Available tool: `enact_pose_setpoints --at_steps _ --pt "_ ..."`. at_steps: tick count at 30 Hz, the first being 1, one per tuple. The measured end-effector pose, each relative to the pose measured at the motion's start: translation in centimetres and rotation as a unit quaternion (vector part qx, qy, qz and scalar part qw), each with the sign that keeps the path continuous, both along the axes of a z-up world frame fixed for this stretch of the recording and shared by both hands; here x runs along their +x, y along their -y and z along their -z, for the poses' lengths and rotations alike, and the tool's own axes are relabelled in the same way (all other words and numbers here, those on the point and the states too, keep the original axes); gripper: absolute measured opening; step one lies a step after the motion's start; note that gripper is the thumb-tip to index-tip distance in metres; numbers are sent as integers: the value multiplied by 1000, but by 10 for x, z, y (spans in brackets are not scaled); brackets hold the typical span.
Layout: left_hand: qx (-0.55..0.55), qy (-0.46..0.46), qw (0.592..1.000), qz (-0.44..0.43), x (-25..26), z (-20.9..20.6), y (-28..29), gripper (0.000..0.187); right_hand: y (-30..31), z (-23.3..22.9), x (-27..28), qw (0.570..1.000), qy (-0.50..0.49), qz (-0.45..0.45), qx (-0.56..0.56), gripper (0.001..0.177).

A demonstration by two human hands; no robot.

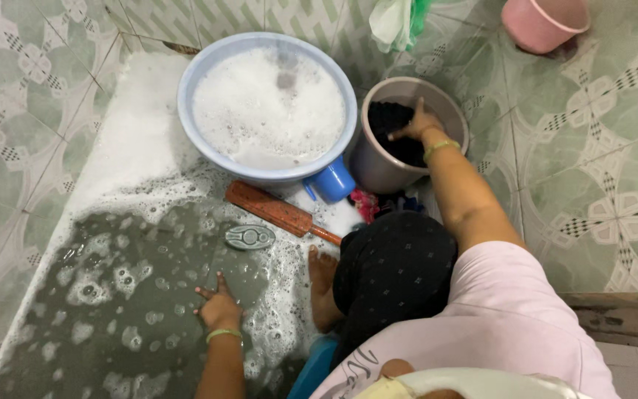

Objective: The person washes clothes by hand in a tiled room. They scrub a red patterned cloth and a black garment on the wet floor using soap and a brush, then rinse them in a basin of soapy water.

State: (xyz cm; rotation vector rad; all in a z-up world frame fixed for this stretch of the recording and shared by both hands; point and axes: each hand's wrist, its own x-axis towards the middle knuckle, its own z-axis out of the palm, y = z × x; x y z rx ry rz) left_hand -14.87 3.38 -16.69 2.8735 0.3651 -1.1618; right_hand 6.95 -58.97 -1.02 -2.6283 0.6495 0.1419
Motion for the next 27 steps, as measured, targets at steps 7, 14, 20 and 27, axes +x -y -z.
enact_pose_setpoints --at_steps 7,14,20,27 --pt "18 26 998 48 4 -4 0 142 4 46 -27 996 -3 86 -26 91" --pt "24 10 999 45 6 -1 -2 141 -17 0 4 775 422 137 450 71" --pt "11 106 993 56 -16 19 -11 123 -73 -123 5 608 496 -78 615 47" --pt "-244 224 928 -173 -16 -27 -20 91 -227 -257 -30 600 369 -173 688 31"
